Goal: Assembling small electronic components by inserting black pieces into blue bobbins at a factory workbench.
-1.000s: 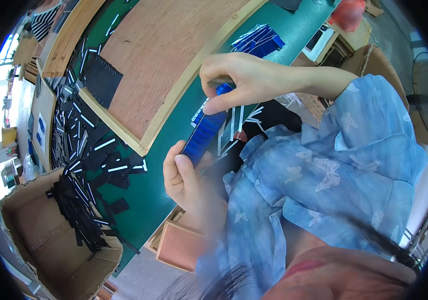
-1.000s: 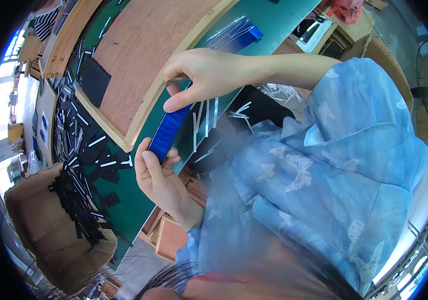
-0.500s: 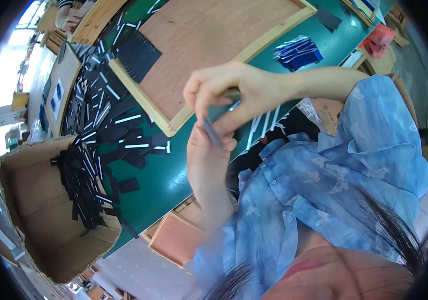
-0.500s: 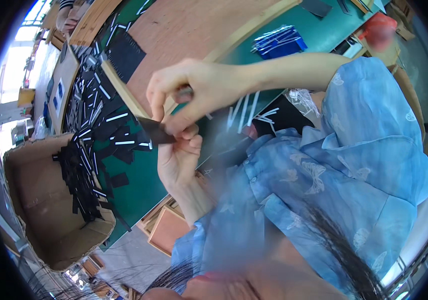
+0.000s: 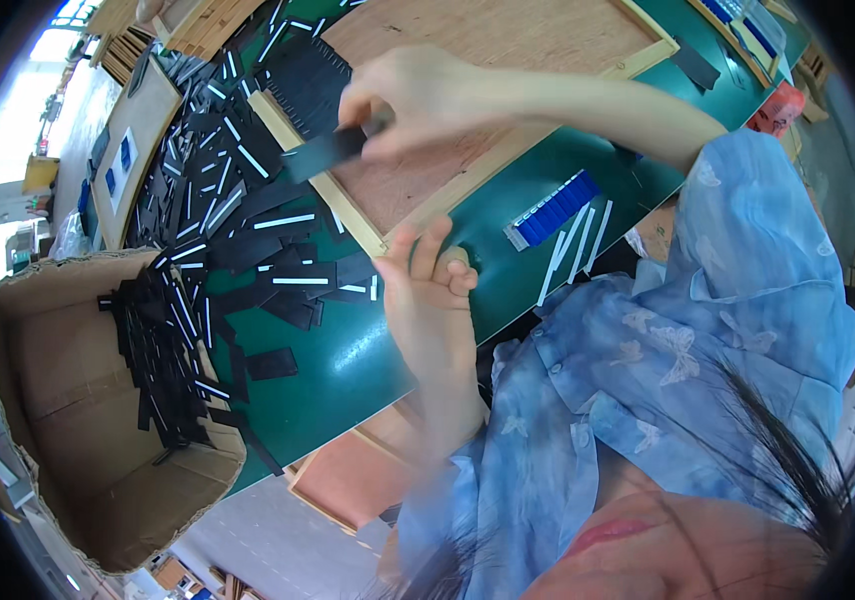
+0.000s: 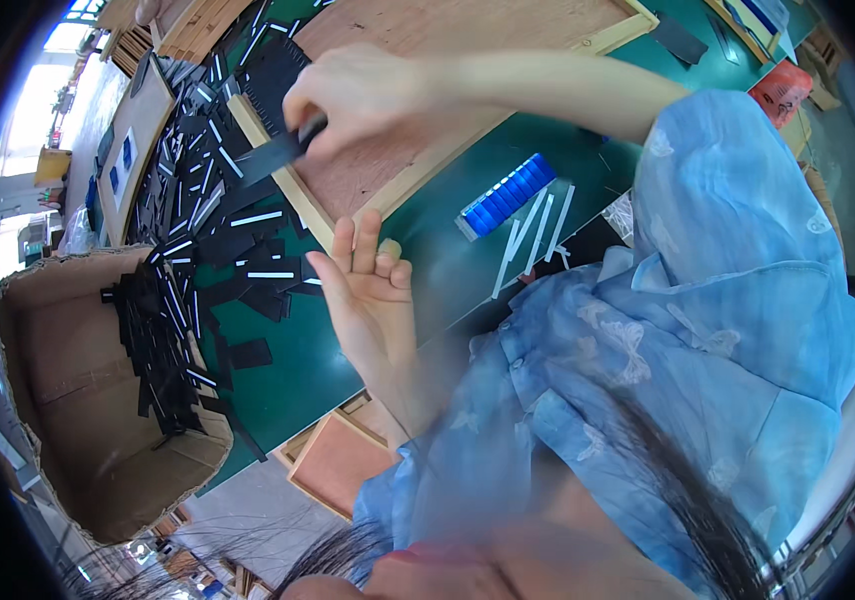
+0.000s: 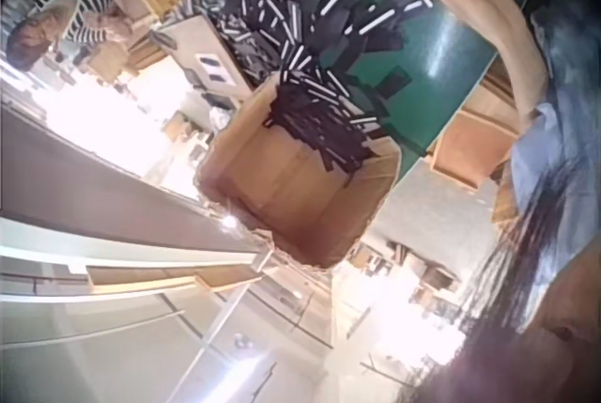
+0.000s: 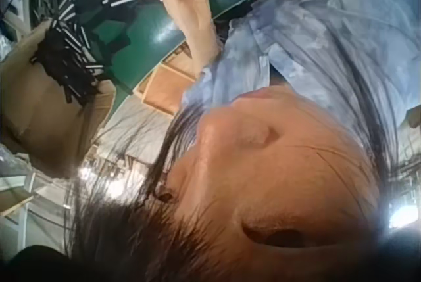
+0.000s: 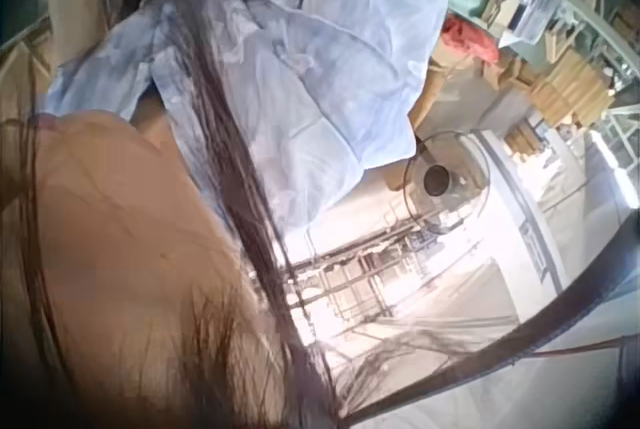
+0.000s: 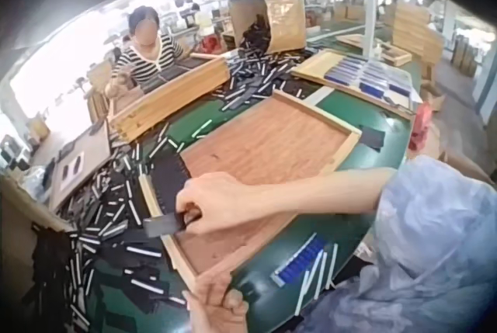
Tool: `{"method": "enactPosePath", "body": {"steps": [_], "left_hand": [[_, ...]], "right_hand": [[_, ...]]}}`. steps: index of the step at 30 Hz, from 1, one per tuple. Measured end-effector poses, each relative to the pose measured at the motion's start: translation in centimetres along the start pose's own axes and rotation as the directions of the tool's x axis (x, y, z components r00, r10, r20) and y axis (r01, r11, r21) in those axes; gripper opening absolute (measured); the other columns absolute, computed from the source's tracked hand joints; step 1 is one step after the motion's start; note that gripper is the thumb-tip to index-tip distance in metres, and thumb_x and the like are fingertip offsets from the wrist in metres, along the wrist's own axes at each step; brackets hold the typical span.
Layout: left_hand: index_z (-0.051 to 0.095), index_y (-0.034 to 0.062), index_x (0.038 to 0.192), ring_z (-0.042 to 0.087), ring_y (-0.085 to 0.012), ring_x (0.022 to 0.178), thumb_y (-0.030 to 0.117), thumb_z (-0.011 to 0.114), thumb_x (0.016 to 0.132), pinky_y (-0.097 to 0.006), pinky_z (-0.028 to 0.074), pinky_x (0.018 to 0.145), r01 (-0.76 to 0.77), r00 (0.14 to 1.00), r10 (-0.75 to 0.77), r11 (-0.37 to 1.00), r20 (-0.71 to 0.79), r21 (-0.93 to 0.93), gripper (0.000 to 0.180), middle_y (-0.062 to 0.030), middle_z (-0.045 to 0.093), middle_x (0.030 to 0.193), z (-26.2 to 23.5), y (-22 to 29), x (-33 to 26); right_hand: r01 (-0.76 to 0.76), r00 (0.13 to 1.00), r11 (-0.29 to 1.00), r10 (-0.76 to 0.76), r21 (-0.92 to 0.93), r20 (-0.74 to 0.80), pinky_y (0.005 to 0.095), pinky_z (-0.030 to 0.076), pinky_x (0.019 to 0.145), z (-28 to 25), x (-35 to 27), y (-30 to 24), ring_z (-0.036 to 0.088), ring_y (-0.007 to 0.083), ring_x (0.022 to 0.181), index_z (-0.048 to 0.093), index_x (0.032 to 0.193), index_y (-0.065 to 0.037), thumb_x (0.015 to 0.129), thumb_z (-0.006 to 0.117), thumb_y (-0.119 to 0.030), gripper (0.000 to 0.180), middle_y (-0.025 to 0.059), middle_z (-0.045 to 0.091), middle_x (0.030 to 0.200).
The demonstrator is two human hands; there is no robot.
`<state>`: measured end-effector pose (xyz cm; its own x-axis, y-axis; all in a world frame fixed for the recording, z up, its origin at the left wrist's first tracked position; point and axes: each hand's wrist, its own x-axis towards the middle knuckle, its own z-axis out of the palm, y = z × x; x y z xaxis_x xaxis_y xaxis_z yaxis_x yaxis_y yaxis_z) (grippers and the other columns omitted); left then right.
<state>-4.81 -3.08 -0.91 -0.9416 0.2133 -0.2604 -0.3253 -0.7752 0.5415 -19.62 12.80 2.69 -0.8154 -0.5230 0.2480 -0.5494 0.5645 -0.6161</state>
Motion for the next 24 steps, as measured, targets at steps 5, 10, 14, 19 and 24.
{"method": "enactPosePath", "body": {"steps": [5,10,14,19,24], "left_hand": [[0.049,0.0022,0.113,0.055,-0.0187,0.078,0.026,0.042,0.099,-0.030,0.046,0.071,-0.215,0.969,0.246,0.886,-0.025,0.411,0.029,-0.0187,0.059,0.106,0.5,-0.1,-0.8],[0.049,0.0014,0.112,0.055,-0.0176,0.077,0.020,0.044,0.098,-0.030,0.046,0.071,-0.267,0.944,0.325,0.849,-0.051,0.455,0.024,-0.0172,0.061,0.103,0.3,0.0,-1.1],[0.049,0.0017,0.112,0.055,-0.0175,0.077,0.020,0.043,0.098,-0.030,0.046,0.071,-0.264,0.944,0.325,0.844,-0.053,0.467,0.023,-0.0168,0.061,0.103,0.3,-0.1,-1.1],[0.050,0.0019,0.112,0.055,-0.0173,0.077,0.019,0.043,0.098,-0.030,0.046,0.070,-0.288,0.932,0.358,0.819,-0.050,0.497,0.023,-0.0166,0.062,0.102,0.1,-0.4,-0.8],[0.050,0.0016,0.112,0.055,-0.0171,0.077,0.019,0.043,0.098,-0.030,0.046,0.070,-0.288,0.933,0.357,0.813,-0.041,0.506,0.023,-0.0165,0.062,0.102,0.0,-0.3,-0.8]], "right_hand": [[0.019,0.999,0.918,-0.033,-0.395,-0.029,0.0328,0.049,0.073,1.9,3.7,6.9,0.062,0.0222,0.089,0.068,0.098,-0.010,0.072,0.070,-0.022,0.029,0.0057,0.062,0.099],[0.040,0.997,0.925,-0.061,-0.378,-0.045,0.0330,0.049,0.075,2.8,4.3,7.2,0.062,0.0224,0.090,0.069,0.095,-0.009,0.072,0.071,-0.021,0.025,0.0059,0.061,0.099],[0.062,0.990,0.934,-0.102,-0.351,-0.099,0.0332,0.049,0.075,3.1,4.3,7.4,0.061,0.0226,0.091,0.070,0.093,-0.009,0.072,0.073,-0.023,0.025,0.0059,0.061,0.099],[0.035,0.991,0.930,-0.080,-0.367,-0.108,0.0337,0.049,0.075,3.1,4.4,7.6,0.061,0.0224,0.091,0.069,0.094,-0.010,0.071,0.074,-0.025,0.028,0.0062,0.060,0.103],[-0.002,0.991,0.909,-0.053,-0.416,-0.121,0.0341,0.050,0.076,2.8,4.5,7.5,0.061,0.0227,0.091,0.069,0.097,-0.010,0.070,0.075,-0.030,0.034,0.0071,0.058,0.107]]}}
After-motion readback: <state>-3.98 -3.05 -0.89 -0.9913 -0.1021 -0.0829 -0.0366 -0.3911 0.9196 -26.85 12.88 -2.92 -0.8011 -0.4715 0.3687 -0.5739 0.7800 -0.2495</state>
